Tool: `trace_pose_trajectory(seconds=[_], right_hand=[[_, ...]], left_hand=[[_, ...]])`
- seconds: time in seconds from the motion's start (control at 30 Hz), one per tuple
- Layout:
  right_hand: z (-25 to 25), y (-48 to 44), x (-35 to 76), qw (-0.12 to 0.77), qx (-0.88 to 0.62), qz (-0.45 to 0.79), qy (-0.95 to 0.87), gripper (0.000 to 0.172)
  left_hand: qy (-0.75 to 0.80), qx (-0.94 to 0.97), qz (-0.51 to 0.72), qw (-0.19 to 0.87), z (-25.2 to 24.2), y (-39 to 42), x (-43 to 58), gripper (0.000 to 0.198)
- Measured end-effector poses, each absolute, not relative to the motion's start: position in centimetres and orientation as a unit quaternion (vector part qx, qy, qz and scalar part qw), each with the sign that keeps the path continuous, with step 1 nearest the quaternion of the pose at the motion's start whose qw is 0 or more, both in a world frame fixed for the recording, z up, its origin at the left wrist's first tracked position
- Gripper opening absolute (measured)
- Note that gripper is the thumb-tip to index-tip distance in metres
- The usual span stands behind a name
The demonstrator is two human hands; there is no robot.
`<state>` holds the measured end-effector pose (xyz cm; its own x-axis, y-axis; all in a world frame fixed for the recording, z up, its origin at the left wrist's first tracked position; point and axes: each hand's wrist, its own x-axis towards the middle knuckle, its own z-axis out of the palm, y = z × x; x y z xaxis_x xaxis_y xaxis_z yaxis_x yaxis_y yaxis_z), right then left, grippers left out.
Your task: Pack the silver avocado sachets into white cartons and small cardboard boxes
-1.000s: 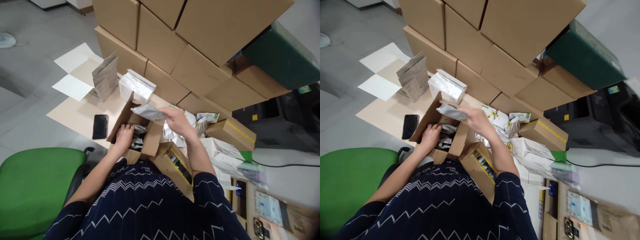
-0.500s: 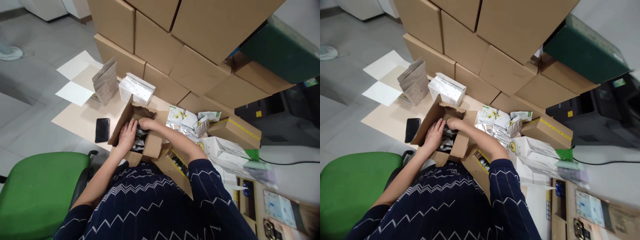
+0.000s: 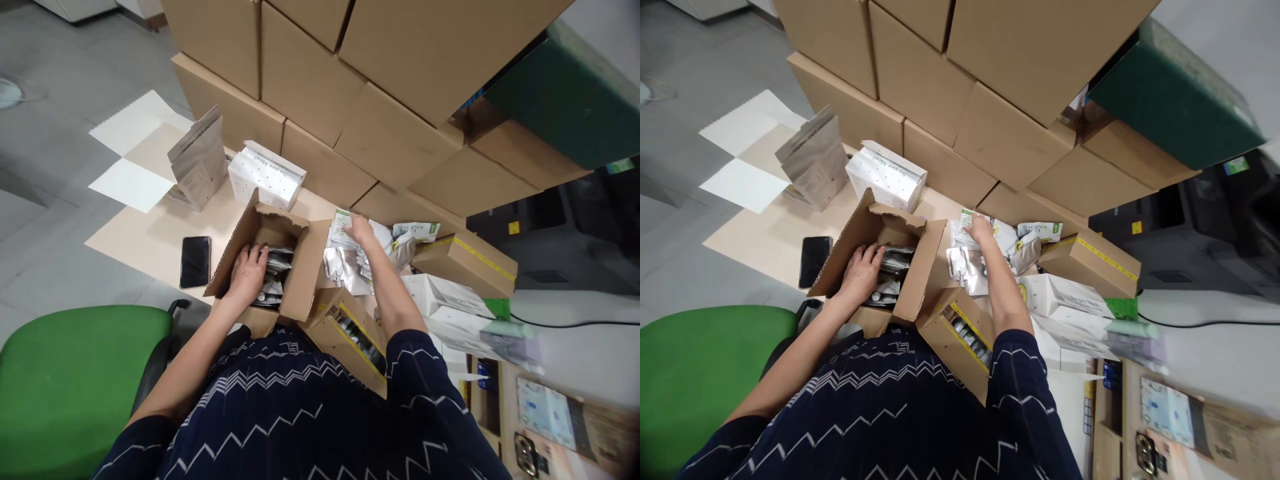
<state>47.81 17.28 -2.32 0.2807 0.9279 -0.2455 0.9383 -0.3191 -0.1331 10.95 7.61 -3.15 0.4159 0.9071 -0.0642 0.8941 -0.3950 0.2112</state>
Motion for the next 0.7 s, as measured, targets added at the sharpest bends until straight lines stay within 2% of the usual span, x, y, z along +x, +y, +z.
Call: trace_pose_trajectory(seconds=[0.07, 0.13, 0.27, 0.47, 0.6, 0.7], right_hand=[[-6.0, 16.4, 48.5, 0.155, 0.781, -0.134, 0.589, 0.067], [-8.7, 15.5, 48.3, 0.204, 0.77, -0.119, 0.593, 0.078], [-11.1, 14.3, 47.2, 0.196, 0.786, -0.083, 0.581, 0.07], [-10.3, 14.7, 47.0, 0.048, 0.836, -0.107, 0.536, 0.058], [-6.0, 15.4, 48.8, -0.093, 0.862, -0.131, 0.48, 0.043], [-1.4, 14.9, 50.7, -0.185, 0.862, -0.135, 0.452, 0.042]], left_hand=[[0.542, 0.834, 0.027, 0.103, -3.1, 7.6, 11.0, 0.063], [0.543, 0.834, 0.021, 0.098, -3.0, 7.5, 11.0, 0.062], [0.552, 0.828, 0.015, 0.099, -2.8, 7.5, 11.0, 0.062], [0.553, 0.825, 0.026, 0.112, -2.5, 7.4, 11.0, 0.063], [0.549, 0.828, 0.018, 0.112, -2.2, 7.4, 11.0, 0.061], [0.546, 0.829, 0.022, 0.116, -2.3, 7.3, 10.9, 0.062]])
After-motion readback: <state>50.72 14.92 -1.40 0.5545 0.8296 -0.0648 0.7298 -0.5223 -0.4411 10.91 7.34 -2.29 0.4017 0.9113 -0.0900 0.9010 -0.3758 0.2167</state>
